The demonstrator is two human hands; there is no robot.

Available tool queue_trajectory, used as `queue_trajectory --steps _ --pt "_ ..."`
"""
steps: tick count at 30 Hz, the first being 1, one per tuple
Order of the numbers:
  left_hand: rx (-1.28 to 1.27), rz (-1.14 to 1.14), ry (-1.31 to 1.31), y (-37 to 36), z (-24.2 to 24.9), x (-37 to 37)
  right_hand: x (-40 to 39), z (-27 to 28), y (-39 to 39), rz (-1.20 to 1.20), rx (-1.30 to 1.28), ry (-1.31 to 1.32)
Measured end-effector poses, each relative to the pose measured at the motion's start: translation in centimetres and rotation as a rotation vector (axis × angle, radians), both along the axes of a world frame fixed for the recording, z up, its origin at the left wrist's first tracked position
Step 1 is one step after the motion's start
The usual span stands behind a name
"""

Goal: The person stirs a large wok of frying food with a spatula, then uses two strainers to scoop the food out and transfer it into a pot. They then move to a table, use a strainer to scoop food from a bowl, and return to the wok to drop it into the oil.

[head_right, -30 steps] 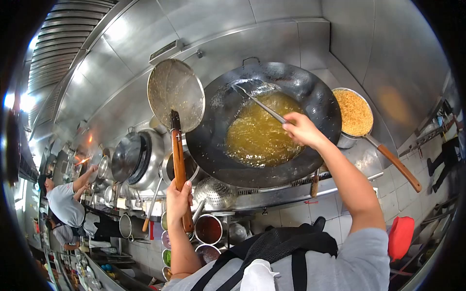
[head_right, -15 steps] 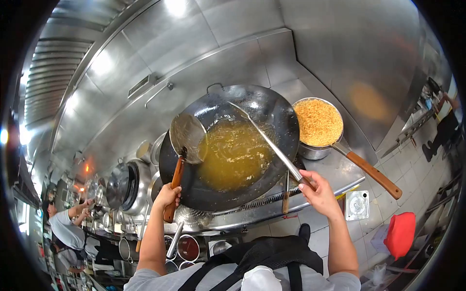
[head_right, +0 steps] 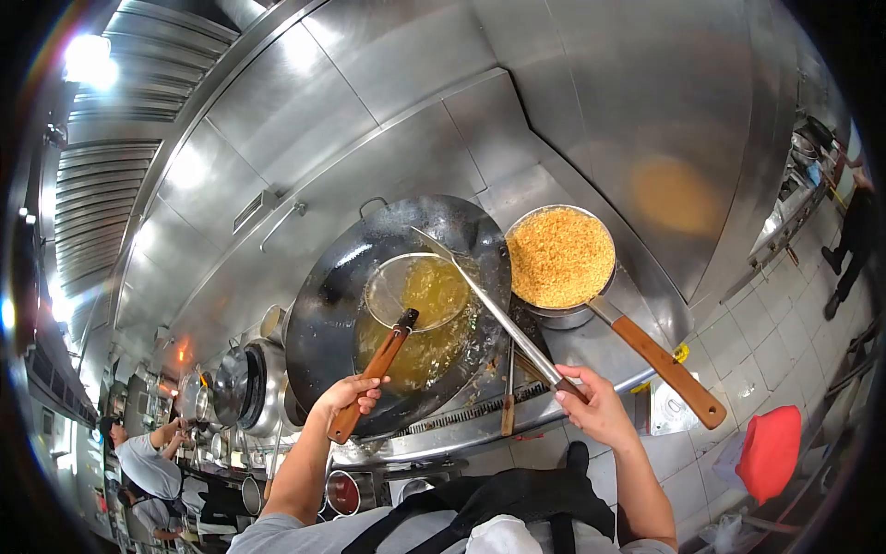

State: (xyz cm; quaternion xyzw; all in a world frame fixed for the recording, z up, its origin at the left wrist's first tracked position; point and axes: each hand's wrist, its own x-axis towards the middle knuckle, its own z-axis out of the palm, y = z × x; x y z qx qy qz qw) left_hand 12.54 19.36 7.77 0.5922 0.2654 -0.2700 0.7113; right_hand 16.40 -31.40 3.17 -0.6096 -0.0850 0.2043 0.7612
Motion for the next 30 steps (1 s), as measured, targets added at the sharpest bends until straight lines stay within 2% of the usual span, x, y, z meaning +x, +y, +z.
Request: queue_trajectory --steps 4,6,12,17,19,23,26,30 --pt "-0.12 0.01 -0.017 -2.7 0.2 1.1 0.0 -0.1 -1.2 -0.016 0.028 0.017" --pt "-0.261 0.073 -0.037 -3.7 0.1 1.5 -0.3 -0.2 -1.7 -0.034 0.016 0.02" --pt "-0.464 0.193 -0.098 -6.3 0.9 1.6 -0.9 0.0 -1.9 -0.052 0.02 -0.038" --pt "-0.432 0.19 -0.181 -6.3 2.2 0.5 -1.6 1.6 -0.1 -0.061 0.005 -0.075" --pt "-0.536 0.236 -0.242 -4.8 3.1 -0.2 -2.0 2.2 1.0 -0.066 0.005 -0.088" --pt "-0.391 0.283 -0.367 -0.1 5.2 -1.9 -2.9 3.0 2.9 -0.073 0.024 -0.091" --pt "-0.1 0.255 -0.438 3.6 6.7 -4.0 -3.7 2.9 4.1 -0.091 0.036 -0.099" --pt "0.265 0.261 -0.354 9.9 6.5 -7.3 -5.0 2.5 5.2 -0.092 0.004 -0.075"
